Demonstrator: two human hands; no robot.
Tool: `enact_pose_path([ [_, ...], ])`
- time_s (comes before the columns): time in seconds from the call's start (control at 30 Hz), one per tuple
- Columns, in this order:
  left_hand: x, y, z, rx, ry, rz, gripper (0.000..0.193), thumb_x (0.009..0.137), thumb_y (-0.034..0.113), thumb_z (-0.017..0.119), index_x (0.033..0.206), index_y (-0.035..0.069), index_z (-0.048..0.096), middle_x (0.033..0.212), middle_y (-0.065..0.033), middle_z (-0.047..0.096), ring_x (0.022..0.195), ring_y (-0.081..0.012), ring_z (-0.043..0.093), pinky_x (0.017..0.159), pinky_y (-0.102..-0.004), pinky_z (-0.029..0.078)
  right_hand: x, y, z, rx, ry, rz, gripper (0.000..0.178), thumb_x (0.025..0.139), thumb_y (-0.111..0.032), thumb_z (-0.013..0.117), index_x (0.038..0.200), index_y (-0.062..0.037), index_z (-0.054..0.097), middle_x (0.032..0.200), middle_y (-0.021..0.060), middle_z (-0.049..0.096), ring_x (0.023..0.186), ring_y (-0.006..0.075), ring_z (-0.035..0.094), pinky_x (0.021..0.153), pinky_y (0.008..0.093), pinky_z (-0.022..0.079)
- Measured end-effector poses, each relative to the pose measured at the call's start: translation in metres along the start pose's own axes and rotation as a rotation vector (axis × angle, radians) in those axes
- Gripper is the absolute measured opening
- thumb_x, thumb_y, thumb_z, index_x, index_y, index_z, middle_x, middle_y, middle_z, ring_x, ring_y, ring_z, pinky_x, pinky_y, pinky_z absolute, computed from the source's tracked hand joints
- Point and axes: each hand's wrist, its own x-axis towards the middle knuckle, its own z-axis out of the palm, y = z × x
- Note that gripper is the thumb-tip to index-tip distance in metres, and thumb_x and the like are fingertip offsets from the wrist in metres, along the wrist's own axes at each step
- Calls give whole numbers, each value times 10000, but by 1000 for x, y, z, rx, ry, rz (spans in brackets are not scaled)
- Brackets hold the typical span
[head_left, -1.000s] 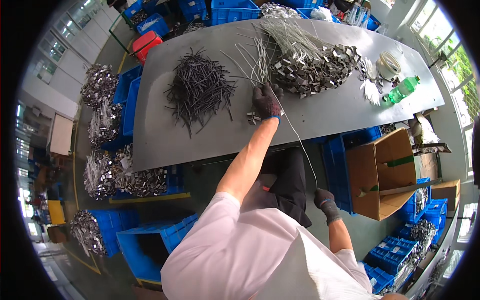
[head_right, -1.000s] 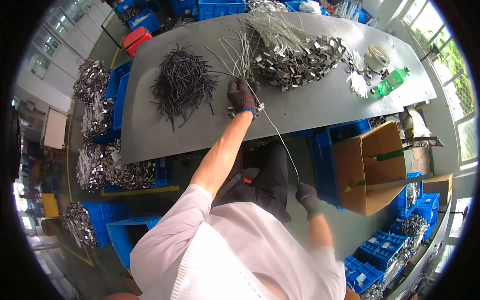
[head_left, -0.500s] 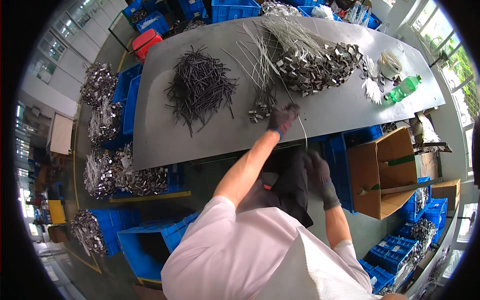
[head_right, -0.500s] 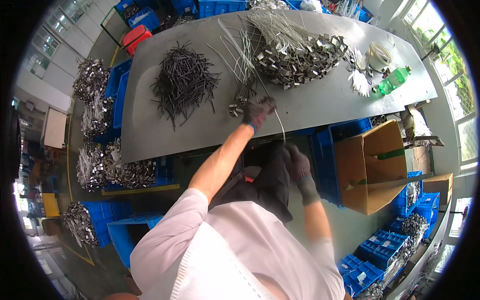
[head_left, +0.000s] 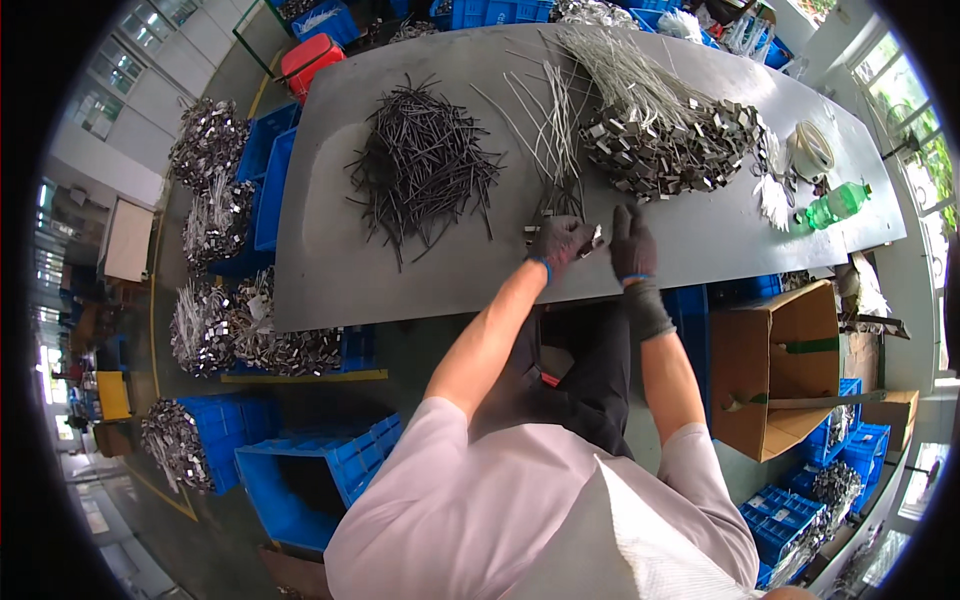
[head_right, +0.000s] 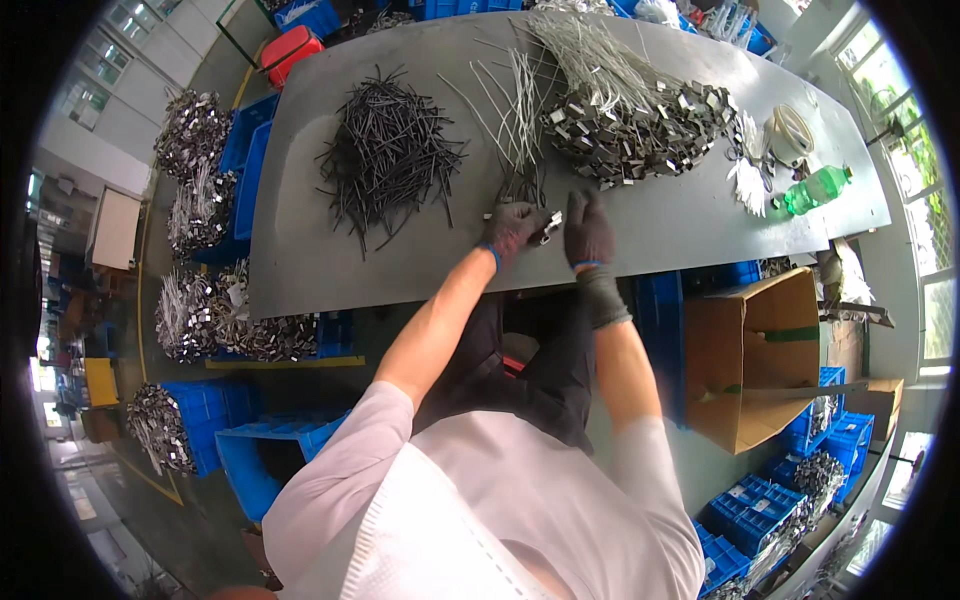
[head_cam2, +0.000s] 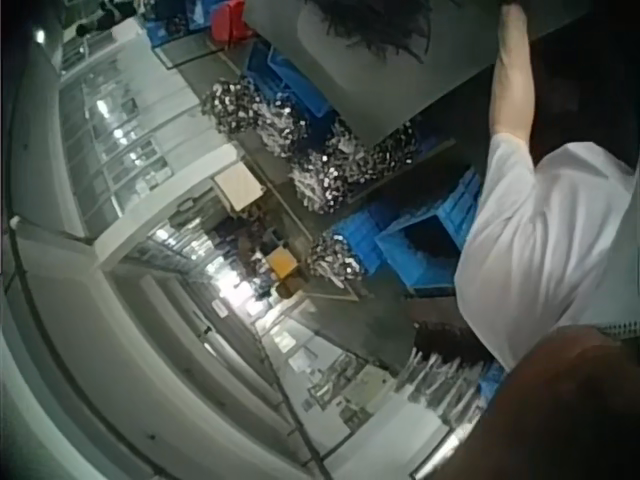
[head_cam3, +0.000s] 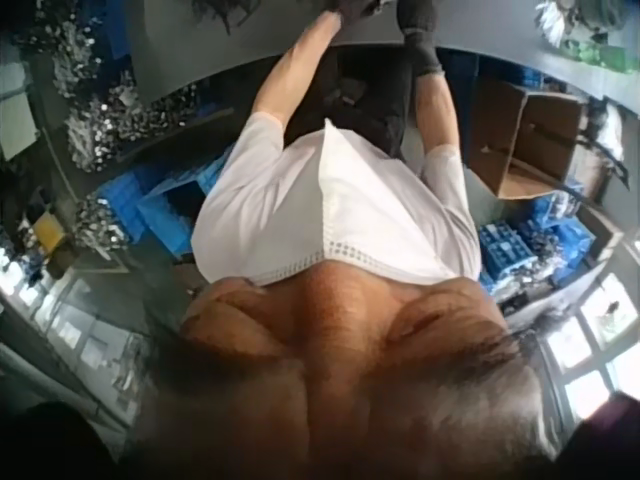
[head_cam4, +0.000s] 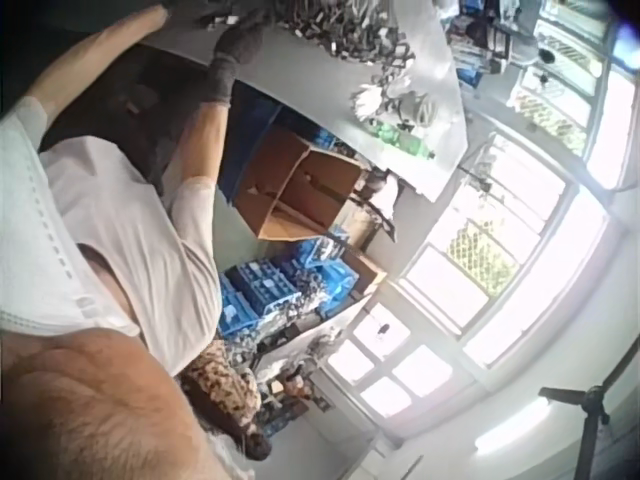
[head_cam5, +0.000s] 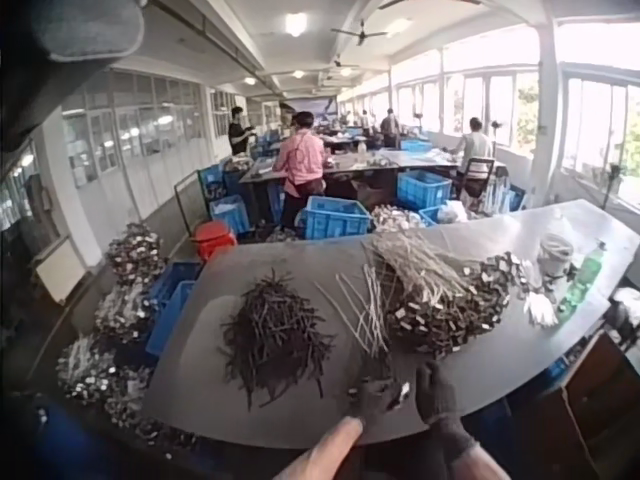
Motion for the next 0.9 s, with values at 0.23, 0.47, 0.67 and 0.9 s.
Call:
enact_pose_path([
  [0.23,17,6,-67,533,236,-22,431,944,454,535,1052,81,720,1019,-233,708,952,-409,693,817,-475,541,105,38,-17,-523,158,75,551,922,-450,602,1343,-95,575,1019,231,724,1074,439,651,903,493,522],
  [0.47,-10,-22,-114,1035,525,-341,314,926,326,560,1018,65,709,1076,-181,726,1015,-396,701,824,-507,571,91,82,-33,-374,178,223,514,881,-515,629,1119,-62,675,1100,219,725,1071,413,675,915,450,528],
  [0.67,22,-85,-135,1027,429,-373,232,869,254,626,931,69,752,1054,-220,730,1013,-380,714,818,-517,575,52,162,-78,-150,-243,240,302,851,-274,668,1039,-37,672,843,186,683,800,374,672,686,446,523],
  [0.9,7,-103,-152,-199,337,-572,164,790,235,804,765,93,725,735,-54,688,617,-131,640,516,-276,497,-142,202,-109,127,-269,162,169,872,-137,646,1001,-39,598,877,193,640,781,392,643,662,447,522],
])
